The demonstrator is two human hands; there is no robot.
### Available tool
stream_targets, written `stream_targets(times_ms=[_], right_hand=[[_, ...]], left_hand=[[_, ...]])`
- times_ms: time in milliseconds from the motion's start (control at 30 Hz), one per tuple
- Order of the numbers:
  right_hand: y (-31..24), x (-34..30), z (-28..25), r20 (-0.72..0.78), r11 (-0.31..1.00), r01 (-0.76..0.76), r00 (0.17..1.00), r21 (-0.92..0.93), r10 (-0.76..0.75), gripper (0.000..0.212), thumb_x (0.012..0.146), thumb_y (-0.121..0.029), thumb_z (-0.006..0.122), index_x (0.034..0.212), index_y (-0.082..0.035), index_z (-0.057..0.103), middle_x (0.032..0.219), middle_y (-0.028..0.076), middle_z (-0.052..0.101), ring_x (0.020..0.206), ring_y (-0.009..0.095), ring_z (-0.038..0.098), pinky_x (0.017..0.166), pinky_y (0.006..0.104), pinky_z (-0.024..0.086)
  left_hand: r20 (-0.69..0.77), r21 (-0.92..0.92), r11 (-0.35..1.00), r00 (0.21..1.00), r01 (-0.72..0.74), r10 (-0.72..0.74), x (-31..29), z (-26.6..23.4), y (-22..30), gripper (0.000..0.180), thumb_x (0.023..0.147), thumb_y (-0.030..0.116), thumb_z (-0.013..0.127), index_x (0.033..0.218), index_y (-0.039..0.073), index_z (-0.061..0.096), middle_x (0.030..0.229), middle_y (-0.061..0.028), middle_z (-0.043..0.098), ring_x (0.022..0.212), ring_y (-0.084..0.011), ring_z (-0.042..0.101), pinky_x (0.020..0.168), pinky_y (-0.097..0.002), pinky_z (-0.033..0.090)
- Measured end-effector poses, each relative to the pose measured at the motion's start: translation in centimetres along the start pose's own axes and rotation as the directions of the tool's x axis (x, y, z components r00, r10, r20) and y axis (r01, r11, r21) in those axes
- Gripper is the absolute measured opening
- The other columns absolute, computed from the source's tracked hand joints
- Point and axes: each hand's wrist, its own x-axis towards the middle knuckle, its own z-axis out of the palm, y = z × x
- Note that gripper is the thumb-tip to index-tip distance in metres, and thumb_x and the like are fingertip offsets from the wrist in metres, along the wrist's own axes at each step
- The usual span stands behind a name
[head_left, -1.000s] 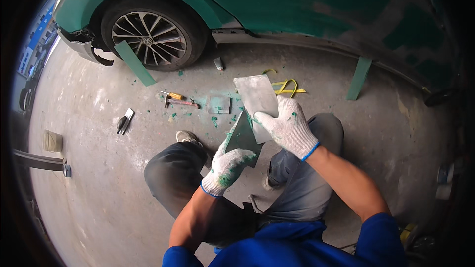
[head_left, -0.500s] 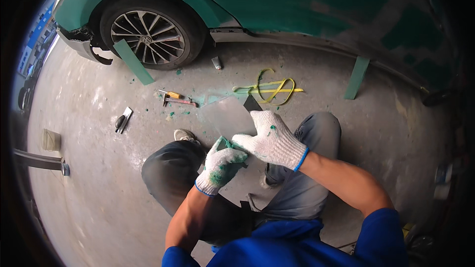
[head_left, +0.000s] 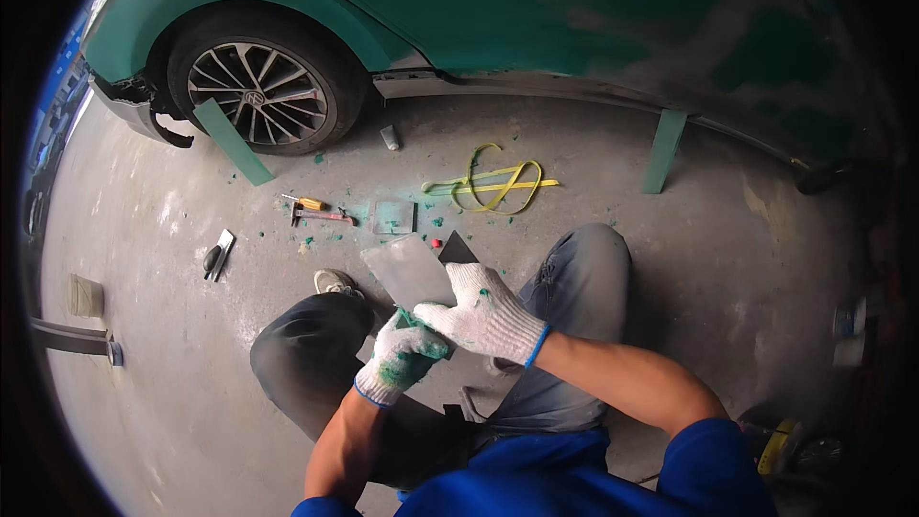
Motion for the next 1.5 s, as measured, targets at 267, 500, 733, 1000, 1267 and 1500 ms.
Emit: stream_targets(times_ms=[267,500,733,1000,1267,1500], right_hand=[[8.2,0.8,-2.8,-0.017,0.997,-0.038,0.999,-0.071,0.037,0.040,0.082,-0.030,0.073,0.101,0.005,0.066,0.090,0.020,0.071,0.084,0.029,0.070,0.074,0.0383,0.052],[4.8,0.0,0.2,-0.324,0.864,-0.131,0.891,0.487,0.318,0.025,0.085,-0.012,0.071,0.105,0.003,0.067,0.095,0.013,0.073,0.083,0.017,0.069,0.073,0.0327,0.054],[3.7,-0.6,1.1,-0.370,0.929,-0.099,0.898,0.356,0.238,0.027,0.082,-0.012,0.072,0.101,0.005,0.066,0.090,0.019,0.072,0.081,0.025,0.070,0.072,0.0372,0.054],[2.8,-1.5,-0.4,-0.285,0.991,-0.070,0.953,0.116,0.101,0.028,0.082,-0.022,0.072,0.085,0.005,0.064,0.076,0.023,0.067,0.071,0.039,0.067,0.064,0.0427,0.052],[1.1,-2.2,-2.1,-0.074,0.980,0.128,0.987,-0.149,-0.140,0.030,0.081,-0.023,0.073,0.079,0.004,0.059,0.069,0.025,0.061,0.067,0.042,0.063,0.059,0.0457,0.049],[3.2,-0.4,-4.3,0.001,0.992,0.019,1.000,-0.124,-0.019,0.041,0.081,-0.032,0.073,0.095,0.006,0.063,0.087,0.027,0.066,0.085,0.042,0.066,0.072,0.0452,0.053]], left_hand=[[-0.338,0.198,0.980,0.939,0.011,0.058,1.8,1.7,2.3,0.048,0.073,-0.009,0.052,0.120,-0.005,0.055,0.100,-0.0146,0.067,0.081,-0.0277,0.069,0.069,-0.0397,0.060],[-0.378,0.555,0.807,0.804,-0.201,0.460,2.9,6.5,2.4,0.022,0.093,0.013,0.066,0.111,0.001,0.061,0.097,-0.0067,0.069,0.080,-0.0144,0.066,0.069,-0.0288,0.053],[-0.127,0.970,0.237,0.712,-0.058,0.691,2.2,7.9,1.9,0.019,0.089,0.011,0.068,0.105,0.000,0.065,0.085,-0.0130,0.071,0.070,-0.0212,0.068,0.064,-0.0308,0.052],[-0.155,0.819,0.561,0.892,-0.125,0.425,0.7,7.0,0.7,0.018,0.090,0.011,0.065,0.101,-0.003,0.064,0.078,-0.0053,0.066,0.071,-0.0124,0.060,0.067,-0.0313,0.050],[-0.070,0.663,0.741,0.994,0.108,-0.082,0.3,6.4,2.3,0.023,0.089,0.010,0.063,0.104,-0.007,0.065,0.086,-0.0035,0.066,0.078,-0.0055,0.053,0.067,-0.0248,0.046],[0.014,0.839,0.544,1.000,-0.020,0.015,0.5,6.4,2.8,0.022,0.087,0.013,0.065,0.101,-0.005,0.068,0.082,-0.0026,0.066,0.075,-0.0084,0.057,0.066,-0.0269,0.047]])
